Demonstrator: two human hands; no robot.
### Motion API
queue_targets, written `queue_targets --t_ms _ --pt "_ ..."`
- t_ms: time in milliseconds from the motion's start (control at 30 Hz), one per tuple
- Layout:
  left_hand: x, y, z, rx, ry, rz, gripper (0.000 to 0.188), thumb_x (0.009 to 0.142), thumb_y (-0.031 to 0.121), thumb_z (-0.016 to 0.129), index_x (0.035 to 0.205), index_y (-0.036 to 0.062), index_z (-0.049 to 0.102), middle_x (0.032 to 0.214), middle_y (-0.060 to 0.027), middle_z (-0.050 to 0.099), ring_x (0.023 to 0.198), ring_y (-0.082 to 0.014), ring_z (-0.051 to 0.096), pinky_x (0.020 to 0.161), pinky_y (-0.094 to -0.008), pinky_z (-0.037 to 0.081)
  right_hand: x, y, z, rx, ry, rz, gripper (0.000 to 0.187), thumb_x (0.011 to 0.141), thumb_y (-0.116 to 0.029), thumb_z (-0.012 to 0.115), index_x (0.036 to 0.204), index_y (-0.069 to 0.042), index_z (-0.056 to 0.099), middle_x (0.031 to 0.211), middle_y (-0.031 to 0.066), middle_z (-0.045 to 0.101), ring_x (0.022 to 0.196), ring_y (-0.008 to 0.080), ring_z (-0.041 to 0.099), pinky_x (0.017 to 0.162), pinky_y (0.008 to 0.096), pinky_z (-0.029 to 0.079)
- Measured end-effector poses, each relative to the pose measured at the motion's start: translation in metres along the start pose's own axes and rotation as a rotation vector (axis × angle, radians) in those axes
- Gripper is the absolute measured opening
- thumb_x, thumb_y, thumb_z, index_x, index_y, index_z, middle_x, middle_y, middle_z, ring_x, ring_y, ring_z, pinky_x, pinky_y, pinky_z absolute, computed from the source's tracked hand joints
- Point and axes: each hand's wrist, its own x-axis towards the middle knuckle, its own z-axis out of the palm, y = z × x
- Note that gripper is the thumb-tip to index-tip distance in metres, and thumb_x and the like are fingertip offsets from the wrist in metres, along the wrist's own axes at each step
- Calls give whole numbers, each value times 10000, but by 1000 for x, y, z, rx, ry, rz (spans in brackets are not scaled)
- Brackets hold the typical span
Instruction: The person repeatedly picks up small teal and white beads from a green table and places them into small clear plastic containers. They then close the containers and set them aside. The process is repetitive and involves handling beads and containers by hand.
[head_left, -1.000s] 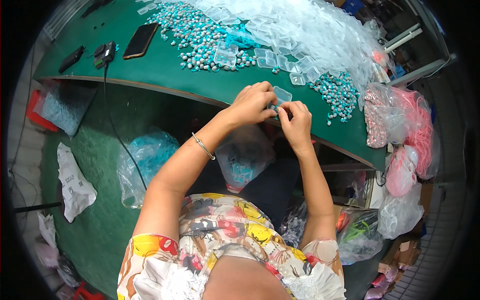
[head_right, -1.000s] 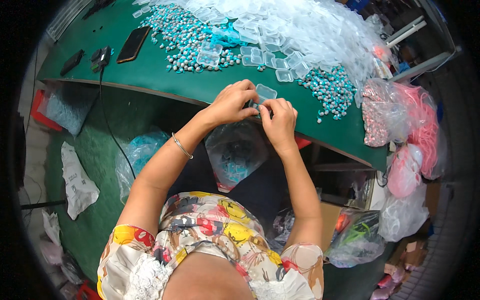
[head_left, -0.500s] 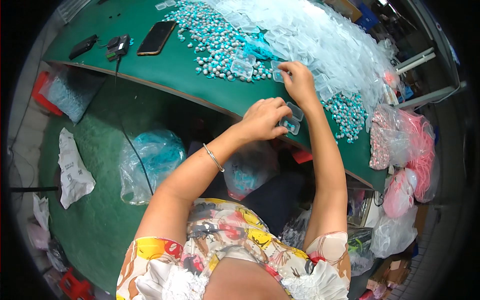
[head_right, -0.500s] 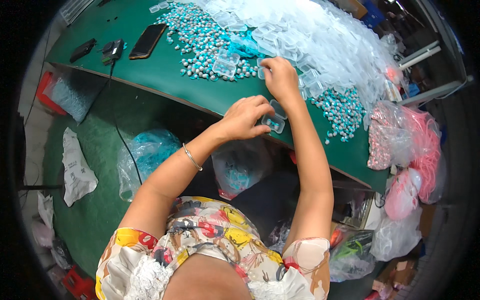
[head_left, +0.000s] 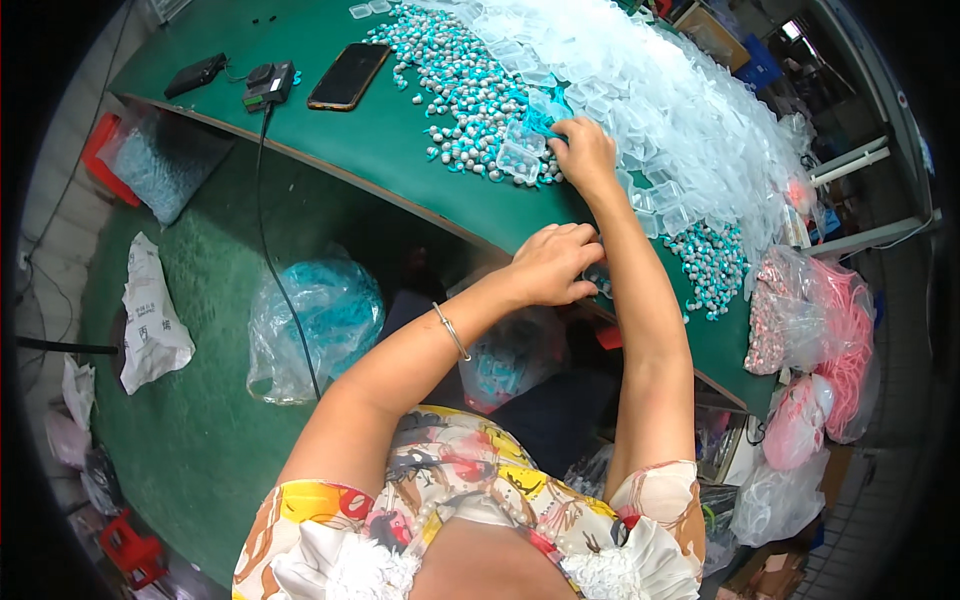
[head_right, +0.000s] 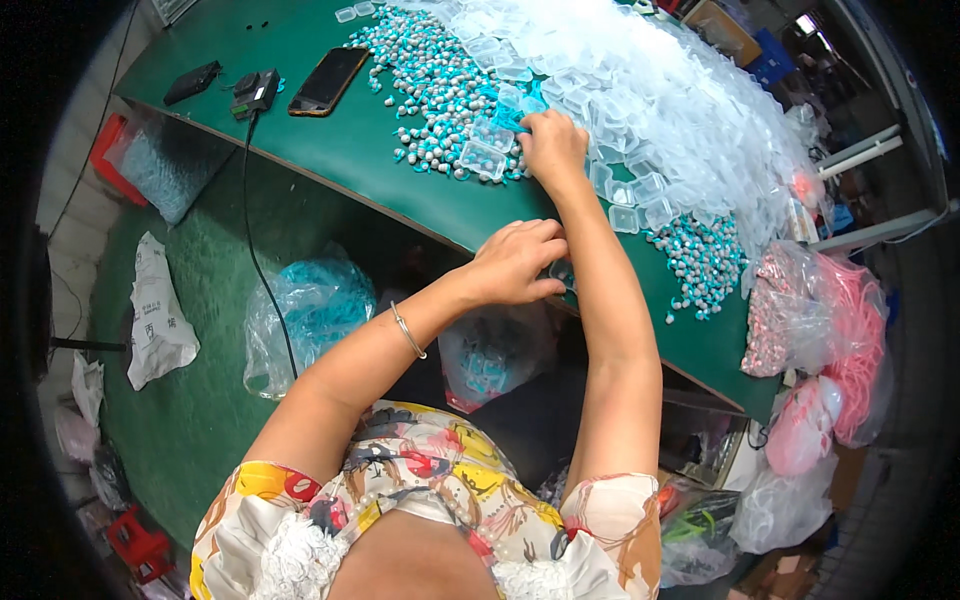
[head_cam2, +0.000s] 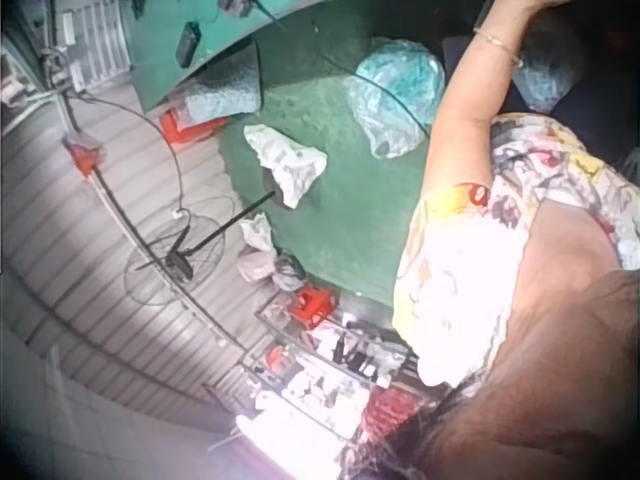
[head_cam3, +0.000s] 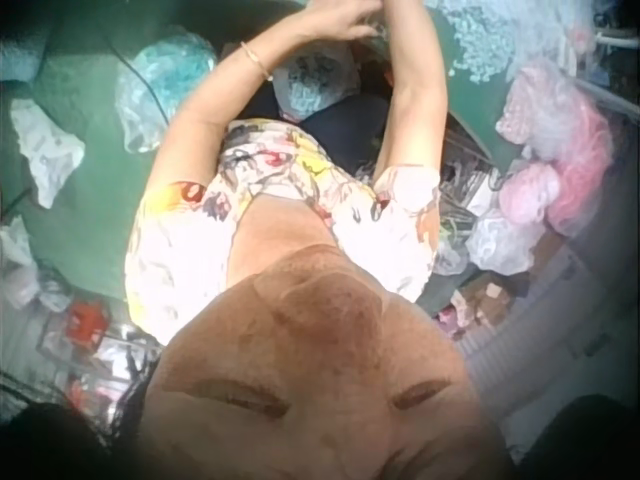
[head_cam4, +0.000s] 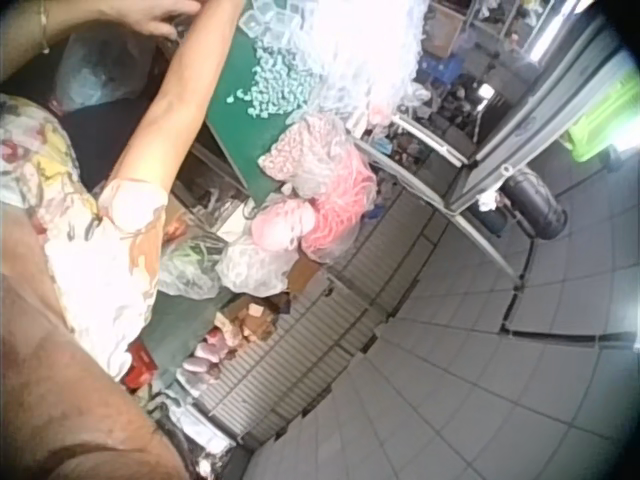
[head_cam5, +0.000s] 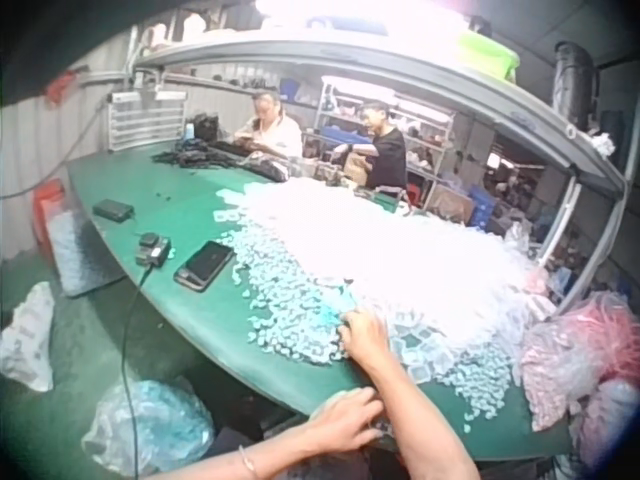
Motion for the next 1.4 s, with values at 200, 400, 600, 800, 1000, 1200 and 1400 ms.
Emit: queue_targets --t_ms 200,400,600,800,1000,1200,1400 --pt "0 1 3 -51 74 16 388 726 237 798 1056 124 628 1102 -70 581 1041 -296 577 886 -425 455 -39 15 -50 379 14 115 235 800 -151 717 1010 -45 706 878 125 718 799 271 686 734 373 525" --pt "1 1 3 -35 49 -10 419 716 236 802 1068 109 612 1036 -63 617 1006 -281 597 866 -418 458 -134 21 -103 467 0 187 209 791 -53 720 987 8 682 886 123 702 753 198 659 693 319 516" --pt "3 8 -4 -48 19 -98 515 708 227 819 1138 100 565 1030 -67 640 987 -289 608 863 -417 459 -182 -1 -114 454 24 216 176 775 -12 720 948 -10 691 910 125 660 787 263 656 688 342 522" --pt "3 8 -2 -31 31 -70 533 705 220 822 1149 101 553 1018 -67 639 982 -293 603 853 -418 455 -183 -5 -113 280 69 115 160 763 -50 729 918 -46 691 932 126 656 884 319 631 760 401 502" --pt "3 7 -2 -27 35 -55 499 702 220 819 1118 97 572 1006 -65 634 967 -291 600 836 -416 455 -187 0 -115 288 24 135 134 768 -52 724 898 -48 693 903 117 654 858 308 628 742 396 494" --pt "3 6 -1 -10 33 -40 451 704 218 817 1084 105 601 1007 -59 635 964 -284 602 838 -414 459 -178 7 -118 390 60 172 122 808 -51 687 929 -36 693 840 108 633 776 289 630 698 384 496" --pt "3 6 -1 -7 26 -43 448 701 218 819 1082 115 607 1011 -54 636 969 -282 603 842 -417 463 -175 40 -97 229 -45 203 203 841 -86 691 1037 -38 668 866 98 638 767 239 635 678 349 501"
